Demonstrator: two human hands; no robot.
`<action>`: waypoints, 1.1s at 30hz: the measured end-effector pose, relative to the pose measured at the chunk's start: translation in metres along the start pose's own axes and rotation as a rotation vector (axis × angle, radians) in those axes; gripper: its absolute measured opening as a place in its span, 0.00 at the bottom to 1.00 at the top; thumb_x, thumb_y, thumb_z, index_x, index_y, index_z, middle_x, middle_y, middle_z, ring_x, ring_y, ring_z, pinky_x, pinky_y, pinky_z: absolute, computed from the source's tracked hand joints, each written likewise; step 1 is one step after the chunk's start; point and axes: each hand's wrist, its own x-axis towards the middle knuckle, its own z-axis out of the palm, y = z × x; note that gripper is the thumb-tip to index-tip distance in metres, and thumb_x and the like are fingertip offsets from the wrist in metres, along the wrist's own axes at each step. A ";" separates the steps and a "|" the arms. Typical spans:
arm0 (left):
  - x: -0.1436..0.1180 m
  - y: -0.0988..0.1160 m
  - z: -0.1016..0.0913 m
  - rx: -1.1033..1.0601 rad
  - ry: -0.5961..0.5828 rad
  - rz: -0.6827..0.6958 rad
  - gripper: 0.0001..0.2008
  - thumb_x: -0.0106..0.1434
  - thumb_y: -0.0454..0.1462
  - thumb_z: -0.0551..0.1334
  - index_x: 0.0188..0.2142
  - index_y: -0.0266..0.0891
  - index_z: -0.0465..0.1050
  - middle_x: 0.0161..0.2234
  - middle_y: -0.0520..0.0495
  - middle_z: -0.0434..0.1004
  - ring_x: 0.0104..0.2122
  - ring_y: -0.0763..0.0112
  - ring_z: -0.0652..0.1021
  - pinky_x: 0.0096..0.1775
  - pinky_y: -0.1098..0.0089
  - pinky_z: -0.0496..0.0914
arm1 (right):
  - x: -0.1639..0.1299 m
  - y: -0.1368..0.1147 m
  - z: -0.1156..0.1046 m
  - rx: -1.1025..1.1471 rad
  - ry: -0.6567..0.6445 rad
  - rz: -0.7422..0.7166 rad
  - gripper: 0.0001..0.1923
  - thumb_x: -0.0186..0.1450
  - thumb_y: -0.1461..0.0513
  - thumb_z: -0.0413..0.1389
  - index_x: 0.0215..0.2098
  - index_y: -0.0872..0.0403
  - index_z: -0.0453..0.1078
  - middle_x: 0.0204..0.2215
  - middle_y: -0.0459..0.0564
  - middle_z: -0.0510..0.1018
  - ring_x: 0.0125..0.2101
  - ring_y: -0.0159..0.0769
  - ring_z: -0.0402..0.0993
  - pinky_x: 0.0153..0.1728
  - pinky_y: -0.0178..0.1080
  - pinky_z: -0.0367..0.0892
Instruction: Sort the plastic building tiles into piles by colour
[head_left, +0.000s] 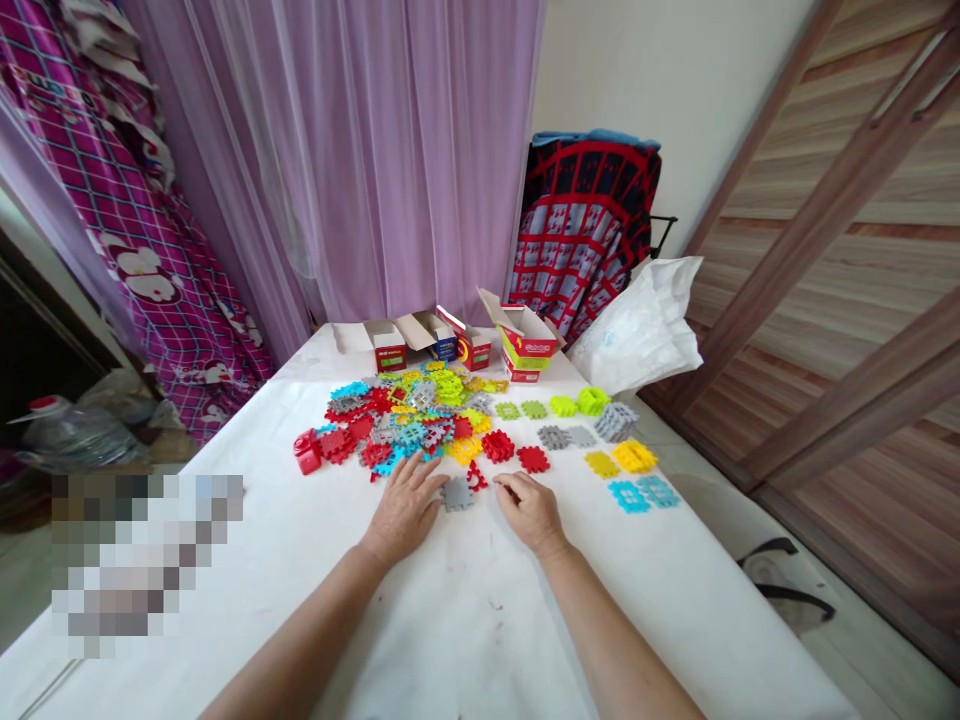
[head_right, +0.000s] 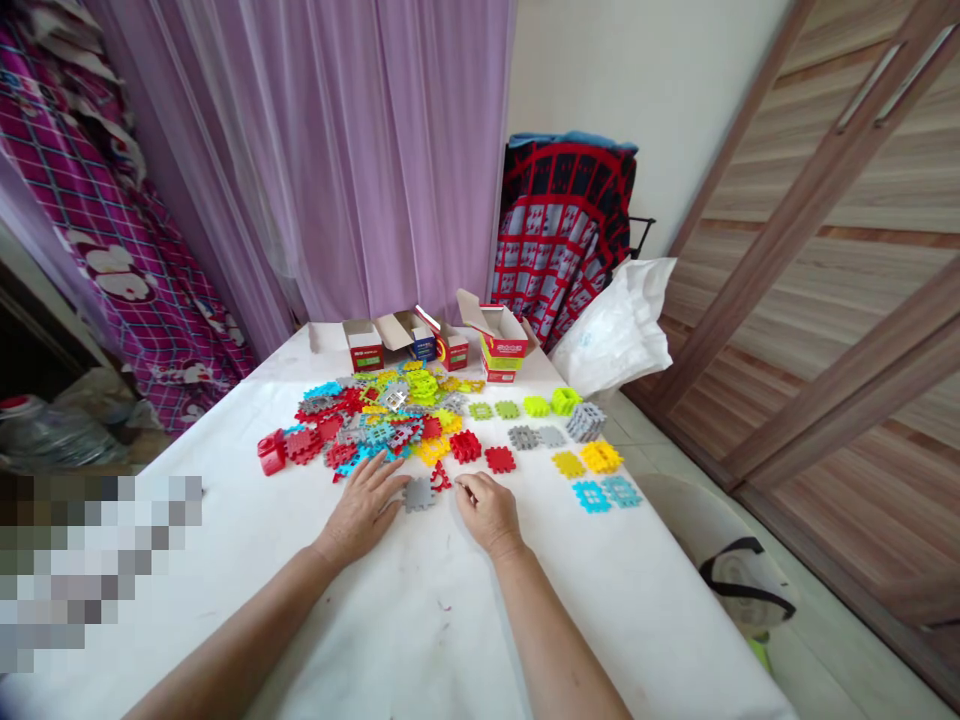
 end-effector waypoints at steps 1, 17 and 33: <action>-0.001 -0.001 0.000 -0.016 0.032 -0.024 0.17 0.63 0.32 0.54 0.50 0.44 0.72 0.57 0.45 0.72 0.62 0.53 0.63 0.60 0.44 0.58 | 0.000 -0.003 0.000 -0.002 -0.046 0.007 0.13 0.64 0.61 0.50 0.38 0.51 0.77 0.31 0.48 0.80 0.29 0.32 0.75 0.36 0.33 0.68; -0.009 -0.034 -0.003 -0.252 0.380 -0.345 0.15 0.60 0.30 0.51 0.36 0.44 0.76 0.38 0.50 0.82 0.42 0.66 0.79 0.49 0.60 0.72 | 0.035 -0.052 -0.011 -0.311 -0.566 -0.061 0.23 0.56 0.51 0.60 0.50 0.41 0.70 0.34 0.44 0.81 0.34 0.39 0.76 0.31 0.34 0.60; -0.009 -0.037 0.001 -0.273 0.353 -0.346 0.13 0.59 0.33 0.52 0.34 0.45 0.76 0.36 0.52 0.83 0.39 0.66 0.80 0.45 0.64 0.74 | 0.001 0.038 -0.074 -0.169 -0.405 0.223 0.32 0.54 0.61 0.60 0.58 0.45 0.65 0.41 0.48 0.79 0.39 0.38 0.75 0.37 0.35 0.65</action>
